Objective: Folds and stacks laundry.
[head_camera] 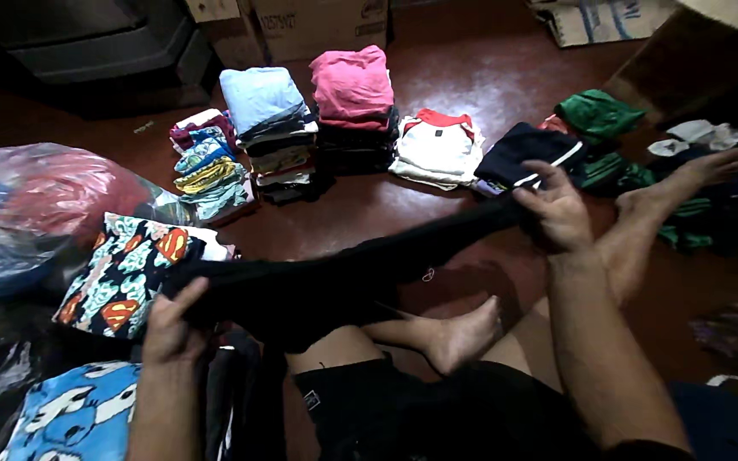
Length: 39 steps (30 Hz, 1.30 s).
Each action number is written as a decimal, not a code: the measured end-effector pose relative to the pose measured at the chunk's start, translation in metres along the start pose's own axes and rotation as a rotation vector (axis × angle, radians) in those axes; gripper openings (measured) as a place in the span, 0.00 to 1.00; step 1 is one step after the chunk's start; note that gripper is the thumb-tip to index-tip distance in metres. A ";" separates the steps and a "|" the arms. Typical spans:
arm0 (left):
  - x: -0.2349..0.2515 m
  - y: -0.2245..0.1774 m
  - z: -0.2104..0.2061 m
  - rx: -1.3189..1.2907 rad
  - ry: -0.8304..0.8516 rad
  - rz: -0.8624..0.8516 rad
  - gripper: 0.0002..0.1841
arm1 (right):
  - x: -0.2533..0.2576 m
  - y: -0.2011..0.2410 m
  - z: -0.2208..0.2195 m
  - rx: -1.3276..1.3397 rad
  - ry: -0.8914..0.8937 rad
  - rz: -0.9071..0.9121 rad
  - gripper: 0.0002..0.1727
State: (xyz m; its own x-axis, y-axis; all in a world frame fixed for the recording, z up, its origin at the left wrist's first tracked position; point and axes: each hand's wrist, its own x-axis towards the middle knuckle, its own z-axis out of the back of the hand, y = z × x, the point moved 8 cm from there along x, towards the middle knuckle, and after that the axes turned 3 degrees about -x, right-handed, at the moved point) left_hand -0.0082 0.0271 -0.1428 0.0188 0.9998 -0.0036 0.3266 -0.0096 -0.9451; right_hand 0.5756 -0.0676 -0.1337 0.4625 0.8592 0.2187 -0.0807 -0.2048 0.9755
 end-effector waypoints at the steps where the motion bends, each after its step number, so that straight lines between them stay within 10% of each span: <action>1: 0.003 -0.009 -0.012 -0.076 0.035 -0.028 0.19 | 0.005 0.018 0.004 0.006 -0.012 0.057 0.27; 9: 0.053 -0.022 -0.091 0.045 0.212 0.144 0.09 | 0.022 0.121 0.041 -0.014 -0.092 0.277 0.16; 20: 0.068 0.005 -0.124 -0.118 0.198 0.155 0.08 | -0.006 0.134 0.102 0.004 -0.278 0.327 0.14; 25: 0.033 0.060 -0.124 -0.293 0.292 0.363 0.16 | -0.063 0.044 0.092 0.265 -0.120 0.231 0.31; 31: 0.062 0.111 -0.104 0.116 0.067 0.439 0.14 | -0.070 -0.075 0.012 0.249 -0.109 -0.341 0.31; 39: 0.095 0.015 -0.158 0.150 0.348 0.210 0.19 | 0.018 0.003 0.017 0.110 -0.039 -0.160 0.32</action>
State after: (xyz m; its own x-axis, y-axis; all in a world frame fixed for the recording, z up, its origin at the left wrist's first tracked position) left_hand 0.1480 0.1193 -0.1060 0.3961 0.9109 -0.1154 0.1408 -0.1844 -0.9727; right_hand 0.5984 -0.0605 -0.1272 0.4958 0.8665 0.0580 0.0925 -0.1191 0.9886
